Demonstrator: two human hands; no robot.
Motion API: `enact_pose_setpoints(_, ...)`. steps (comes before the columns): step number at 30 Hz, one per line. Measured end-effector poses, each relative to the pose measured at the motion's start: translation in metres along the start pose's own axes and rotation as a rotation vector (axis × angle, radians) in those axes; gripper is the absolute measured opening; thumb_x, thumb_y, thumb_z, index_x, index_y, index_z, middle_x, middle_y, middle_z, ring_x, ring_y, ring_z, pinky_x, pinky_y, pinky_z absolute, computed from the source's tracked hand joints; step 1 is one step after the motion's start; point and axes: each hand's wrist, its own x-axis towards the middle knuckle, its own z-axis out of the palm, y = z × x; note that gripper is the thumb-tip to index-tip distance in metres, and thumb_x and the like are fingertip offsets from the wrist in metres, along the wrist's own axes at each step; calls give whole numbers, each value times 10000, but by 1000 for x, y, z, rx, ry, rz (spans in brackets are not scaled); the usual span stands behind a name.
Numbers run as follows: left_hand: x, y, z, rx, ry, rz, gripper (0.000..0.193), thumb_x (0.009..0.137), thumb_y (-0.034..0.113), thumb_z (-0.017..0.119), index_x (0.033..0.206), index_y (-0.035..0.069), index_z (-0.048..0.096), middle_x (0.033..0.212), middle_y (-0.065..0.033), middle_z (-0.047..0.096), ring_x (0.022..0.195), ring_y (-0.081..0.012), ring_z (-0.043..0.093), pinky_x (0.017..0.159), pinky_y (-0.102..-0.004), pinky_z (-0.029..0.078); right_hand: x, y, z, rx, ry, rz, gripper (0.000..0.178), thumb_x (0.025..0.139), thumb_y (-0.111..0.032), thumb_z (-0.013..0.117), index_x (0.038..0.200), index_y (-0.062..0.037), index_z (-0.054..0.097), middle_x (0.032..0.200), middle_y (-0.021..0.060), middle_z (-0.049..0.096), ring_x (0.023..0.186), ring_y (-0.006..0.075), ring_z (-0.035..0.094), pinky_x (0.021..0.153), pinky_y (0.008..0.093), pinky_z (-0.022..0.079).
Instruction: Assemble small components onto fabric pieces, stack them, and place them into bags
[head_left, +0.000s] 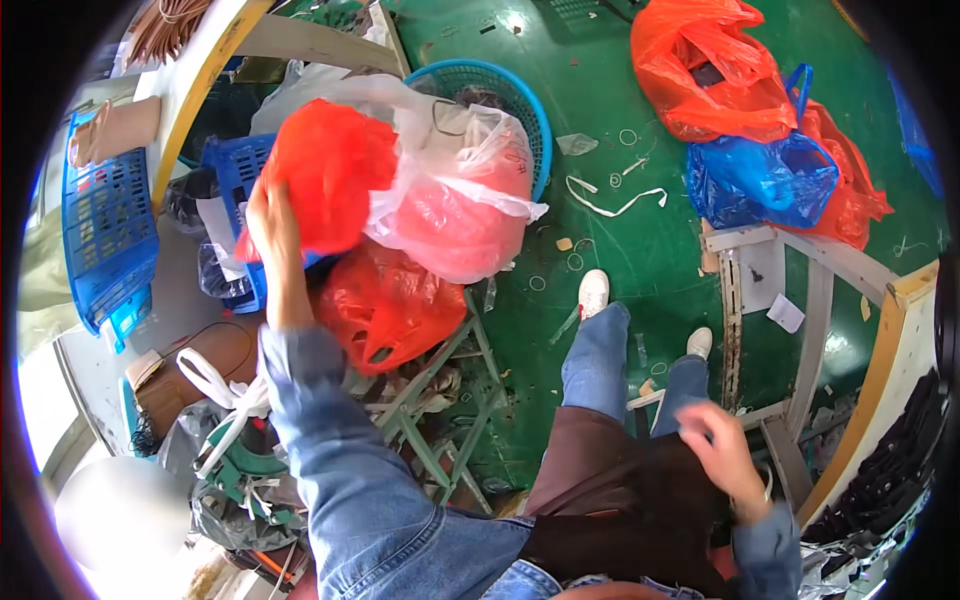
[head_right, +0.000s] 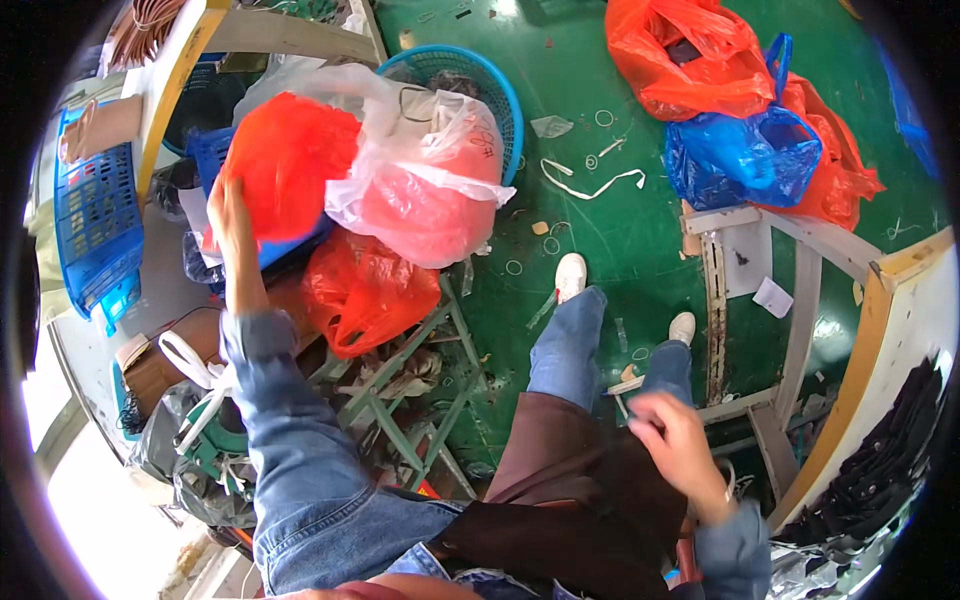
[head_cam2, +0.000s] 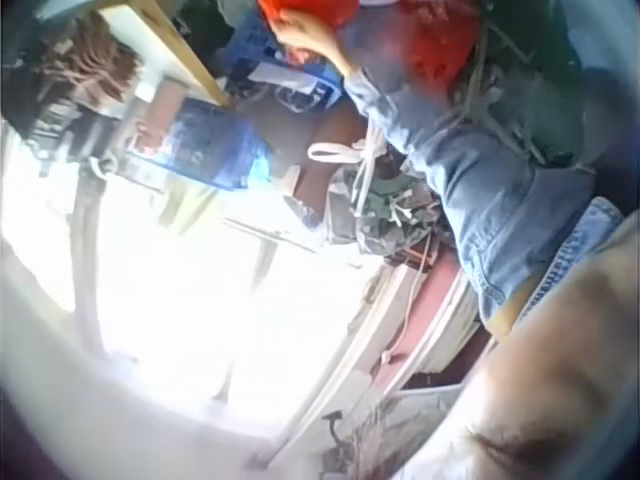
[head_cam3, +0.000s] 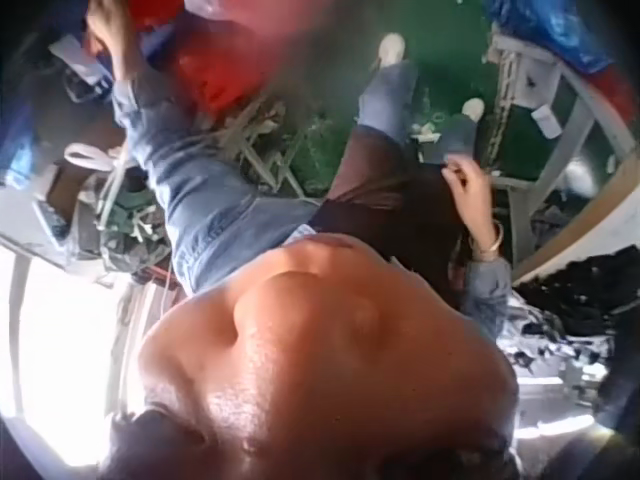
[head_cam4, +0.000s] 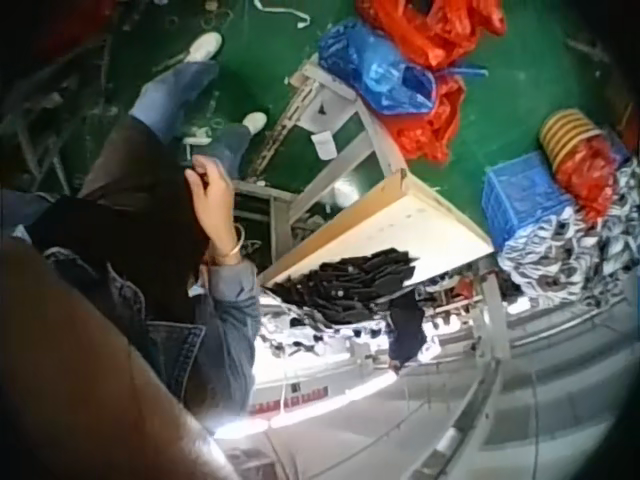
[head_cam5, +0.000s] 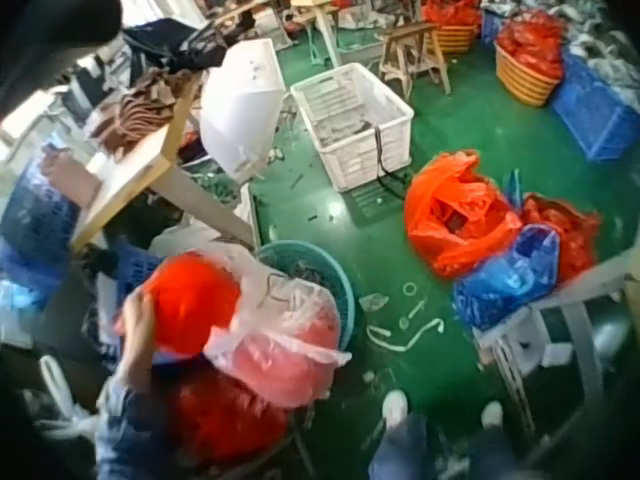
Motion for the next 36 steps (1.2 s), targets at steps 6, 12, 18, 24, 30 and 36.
enact_pose_setpoints(6, -212, 131, 75, 9, -884, 183, 427, 805, 245, 603, 1123, -19, 495, 1007, -188, 562, 922, -306, 547, 770, -390, 451, 163, -58, 42, 949, -166, -266, 736, 822, -230, 627, 1391, -29, 206, 1364, 123, 360, 1175, 204, 437, 929, 327, 399)
enact_pose_setpoints(12, -285, 73, 174, -193, -837, -338, 959, 720, 566, 634, 1336, -64, 255, 1298, -319, 348, 1201, -441, 377, 974, -425, 377, 232, 50, -15, 1275, 343, -116, 180, 868, -108, 561, 1024, -24, 593, 966, 61, 631, 839, 149, 602, 756, 295, 493)
enact_pose_setpoints(18, -331, -75, 227, 713, -977, -352, 1011, 722, 690, 511, 1369, -9, 172, 1358, -324, 249, 1084, -467, 493, 866, -483, 453, 247, 157, -131, 504, 580, -156, 291, 873, -250, 562, 1034, -9, 580, 923, 69, 651, 834, 206, 622, 751, 315, 492)
enact_pose_setpoints(24, -331, -57, 310, 625, -1238, -415, 1074, 666, 720, 552, 1255, -134, 274, 1093, -319, 538, 1046, -398, 548, 874, -439, 451, 272, 188, -124, -953, 1020, -302, 433, 720, -334, 664, 1072, -100, 569, 1185, 78, 501, 1158, 310, 407, 903, 449, 368)
enact_pose_setpoints(30, -344, -65, 397, 460, -1178, -456, 1024, 666, 701, 575, 1162, -166, 348, 1051, -336, 554, 1032, -416, 548, 868, -430, 456, 279, 286, 6, -1114, -188, -36, 528, 703, -340, 665, 1163, -98, 569, 1206, 80, 546, 1193, 293, 431, 1025, 620, 108)
enact_pose_setpoints(36, -307, -66, 374, -130, -1086, -736, 433, 814, 346, 593, 854, -84, 560, 679, -209, 623, 474, -248, 630, 465, -327, 522, 226, 314, 19, -1148, -52, 158, 304, 779, -306, 557, 970, -93, 659, 1013, 98, 638, 1040, 243, 562, 1032, 619, 85)
